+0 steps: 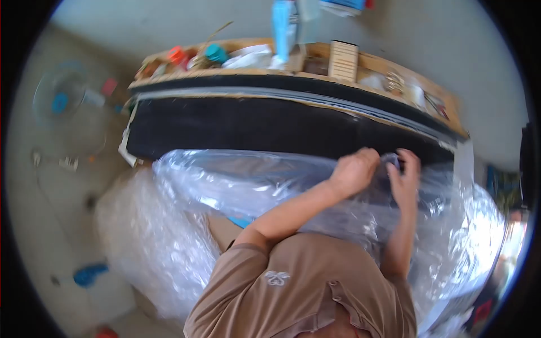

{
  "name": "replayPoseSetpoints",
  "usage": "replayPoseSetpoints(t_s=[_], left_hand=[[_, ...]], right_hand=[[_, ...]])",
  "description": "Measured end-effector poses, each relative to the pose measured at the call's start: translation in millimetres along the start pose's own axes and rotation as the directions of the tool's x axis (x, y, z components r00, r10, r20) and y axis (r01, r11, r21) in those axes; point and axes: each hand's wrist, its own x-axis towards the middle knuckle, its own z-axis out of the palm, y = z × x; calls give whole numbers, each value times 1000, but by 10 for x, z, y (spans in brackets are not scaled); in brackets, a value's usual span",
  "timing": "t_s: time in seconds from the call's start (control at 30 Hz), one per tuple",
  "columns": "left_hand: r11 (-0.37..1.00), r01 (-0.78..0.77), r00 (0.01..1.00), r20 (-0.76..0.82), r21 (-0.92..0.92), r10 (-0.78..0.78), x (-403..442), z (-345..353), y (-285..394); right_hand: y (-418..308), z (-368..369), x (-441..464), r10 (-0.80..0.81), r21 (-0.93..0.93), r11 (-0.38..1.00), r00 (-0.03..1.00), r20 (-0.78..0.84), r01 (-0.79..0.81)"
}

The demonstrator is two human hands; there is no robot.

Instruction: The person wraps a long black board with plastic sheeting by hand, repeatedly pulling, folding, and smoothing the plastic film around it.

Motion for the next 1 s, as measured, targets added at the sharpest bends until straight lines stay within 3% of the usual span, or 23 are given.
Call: replayPoseSetpoints(t_s=[0.03,0.07,0.13,0.17,0.23,0.27,0.3,0.33,0.37,0.43,0.47,0.53,0.57,0.6,0.63,0.67,0.73,0.77,0.8,0.9,0.97,1.0], left_hand=[[1000,8,999,34,4,-8,-72,-169,-23],[1000,11,995,96,-5,-11,-200,-388,-53],[923,94,990,63,374,-127,-479,-1119,-433],[781,203,968,-2,590,-250,-588,-1595,-569],[466,380,910,-233,799,-342,-933,-2604,-964],[415,426,905,-366,804,-219,-1196,-3080,-1261],[269,555,831,-506,788,-231,-1350,-3476,-1431],[124,664,725,-595,737,-346,-1401,-3803,-1595],[224,755,656,-701,616,-281,-1389,-3902,-1611],[205,746,666,-700,634,-257,-1356,-4058,-1860],[161,760,649,-715,630,-261,-1275,-3930,-1795],[104,807,590,-787,581,-181,-1135,-3552,-1566],[152,787,617,-767,598,-178,-1144,-3640,-1552],[212,771,635,-746,600,-199,-1224,-3625,-1669],[213,769,638,-746,603,-192,-1278,-3668,-1746],[221,767,641,-742,603,-197,-1293,-3685,-1772],[216,761,649,-723,612,-238,-1277,-3686,-1735],[268,712,699,-692,649,-180,-1324,-3716,-1795],[236,710,702,-694,663,-160,-1375,-3775,-1909],[272,697,712,-687,664,-145,-1370,-3770,-1881],[329,683,719,-680,652,-145,-1359,-3729,-1822],[353,656,740,-660,667,-130,-1372,-3747,-1863]], right_hand=[[108,-230,1,-135,-414,901,991,10,127],[354,-394,-80,-7,-541,841,1000,-25,-8],[914,-524,-364,106,-683,721,992,-65,-122],[1038,-602,-523,171,-759,633,984,-53,-151],[323,-482,-567,45,-591,802,977,209,89],[-36,-413,-554,-49,-449,867,933,356,217],[-246,-330,-543,-177,-357,855,859,481,376],[-350,-223,-512,-167,-336,887,899,406,317],[-330,-128,-453,-170,-306,911,928,332,276],[-25,42,-343,-27,-440,895,994,109,73],[18,-22,-337,6,-541,841,998,56,25],[182,-189,-552,24,-489,872,1000,-12,-26],[222,-280,-672,11,-547,837,1000,-16,-18],[366,-425,-655,256,-350,901,966,-45,-255],[448,-530,-710,505,-110,856,863,-24,-505],[369,-567,-562,358,-202,897,914,-191,-394],[490,-551,-318,81,-562,801,967,-241,-207],[710,-443,-258,79,-642,747,981,-175,-175],[910,-370,-227,90,-709,692,991,-103,-137],[1115,-667,-21,419,-667,619,893,-166,-415],[953,-660,-14,379,-706,604,912,-154,-370],[972,-565,-31,453,-754,582,891,-12,-306]])
